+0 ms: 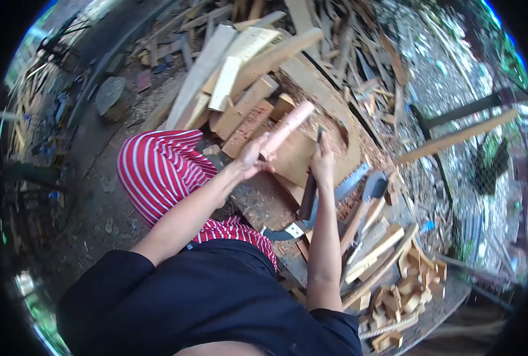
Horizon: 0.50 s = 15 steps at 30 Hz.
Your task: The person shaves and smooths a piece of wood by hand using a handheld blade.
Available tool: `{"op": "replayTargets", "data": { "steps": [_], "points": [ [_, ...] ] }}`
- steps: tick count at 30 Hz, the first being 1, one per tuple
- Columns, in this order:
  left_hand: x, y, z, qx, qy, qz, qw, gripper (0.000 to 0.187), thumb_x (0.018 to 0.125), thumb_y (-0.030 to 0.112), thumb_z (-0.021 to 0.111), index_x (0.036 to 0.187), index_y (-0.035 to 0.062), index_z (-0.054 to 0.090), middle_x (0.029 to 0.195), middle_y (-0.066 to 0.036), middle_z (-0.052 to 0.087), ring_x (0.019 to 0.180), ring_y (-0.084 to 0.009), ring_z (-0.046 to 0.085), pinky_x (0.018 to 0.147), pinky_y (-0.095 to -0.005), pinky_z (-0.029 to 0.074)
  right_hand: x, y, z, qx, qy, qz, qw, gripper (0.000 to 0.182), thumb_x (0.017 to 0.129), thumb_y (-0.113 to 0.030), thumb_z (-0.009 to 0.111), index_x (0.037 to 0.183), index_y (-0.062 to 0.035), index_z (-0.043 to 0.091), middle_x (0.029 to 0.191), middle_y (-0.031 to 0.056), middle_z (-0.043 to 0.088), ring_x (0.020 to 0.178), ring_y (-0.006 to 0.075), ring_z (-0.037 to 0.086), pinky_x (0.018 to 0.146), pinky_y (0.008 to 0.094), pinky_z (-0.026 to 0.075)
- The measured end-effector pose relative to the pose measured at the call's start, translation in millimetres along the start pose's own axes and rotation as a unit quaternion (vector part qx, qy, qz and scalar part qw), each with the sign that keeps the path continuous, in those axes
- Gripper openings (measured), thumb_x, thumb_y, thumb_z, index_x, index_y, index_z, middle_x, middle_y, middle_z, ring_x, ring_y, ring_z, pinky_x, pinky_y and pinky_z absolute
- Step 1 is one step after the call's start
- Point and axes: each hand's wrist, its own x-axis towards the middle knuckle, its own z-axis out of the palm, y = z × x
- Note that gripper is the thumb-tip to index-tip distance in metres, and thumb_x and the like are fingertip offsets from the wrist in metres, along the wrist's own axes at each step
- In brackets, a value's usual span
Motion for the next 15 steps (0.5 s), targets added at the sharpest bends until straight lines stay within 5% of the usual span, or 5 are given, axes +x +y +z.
{"op": "replayTargets", "data": {
  "steps": [2,5,7,13,15],
  "points": [
    [-9.7,0.2,-4.1,-0.072,-0.05,-0.022,0.996,0.04,0.096,0.049,0.041,0.102,0.0104,0.052,0.057,0.002,0.047,0.042,-0.0091,0.045,0.05,-0.0332,0.055,17.0,14.0,2.7,-0.136,0.031,-0.195,0.971,0.046,0.091,-0.015,0.049,0.137,-0.0152,0.049,0.08,0.0124,0.064,0.067,0.0233,0.063,0.065,0.0364,0.053],
    [-15.8,-13.8,-23.2,-0.024,-0.037,0.056,0.997,0.048,0.089,0.038,0.054,0.131,0.0181,0.04,0.107,-0.005,0.051,0.087,-0.0227,0.059,0.056,-0.0422,0.058,24.1,0.6,-2.0,-0.35,0.065,-0.372,0.857,0.056,0.076,-0.01,0.056,0.132,-0.0155,0.055,0.114,0.0204,0.061,0.112,0.0338,0.054,0.098,0.0395,0.04],
    [-36.2,10.1,-16.5,0.055,-0.044,0.056,0.996,0.057,0.09,0.04,0.055,0.138,0.015,0.038,0.102,-0.005,0.051,0.079,-0.0172,0.057,0.052,-0.037,0.058,20.5,-15.2,0.3,-0.474,0.067,-0.329,0.814,0.075,0.076,-0.015,0.063,0.145,-0.0197,0.034,0.145,0.0186,0.033,0.132,0.0371,0.033,0.106,0.0426,0.032],
    [-106.2,67.3,-19.4,0.152,-0.105,0.025,0.982,0.061,0.095,0.054,0.036,0.133,0.0062,0.045,0.072,-0.003,0.05,0.059,-0.0101,0.054,0.05,-0.0292,0.057,4.6,-83.1,34.6,-0.404,-0.171,-0.5,0.747,0.05,0.075,-0.014,0.066,0.123,-0.0111,0.052,0.118,0.0172,0.056,0.113,0.0334,0.051,0.097,0.0437,0.037],
    [-115.2,63.1,-24.7,-0.015,-0.085,0.116,0.99,0.066,0.095,0.058,0.031,0.13,0.0049,0.047,0.069,-0.002,0.05,0.057,-0.0089,0.054,0.051,-0.0287,0.058,-11.1,-86.2,40.6,-0.294,-0.231,-0.403,0.835,0.034,0.081,-0.021,0.066,0.109,-0.006,0.053,0.096,0.021,0.06,0.093,0.038,0.058,0.08,0.0457,0.045]
  ]
}}
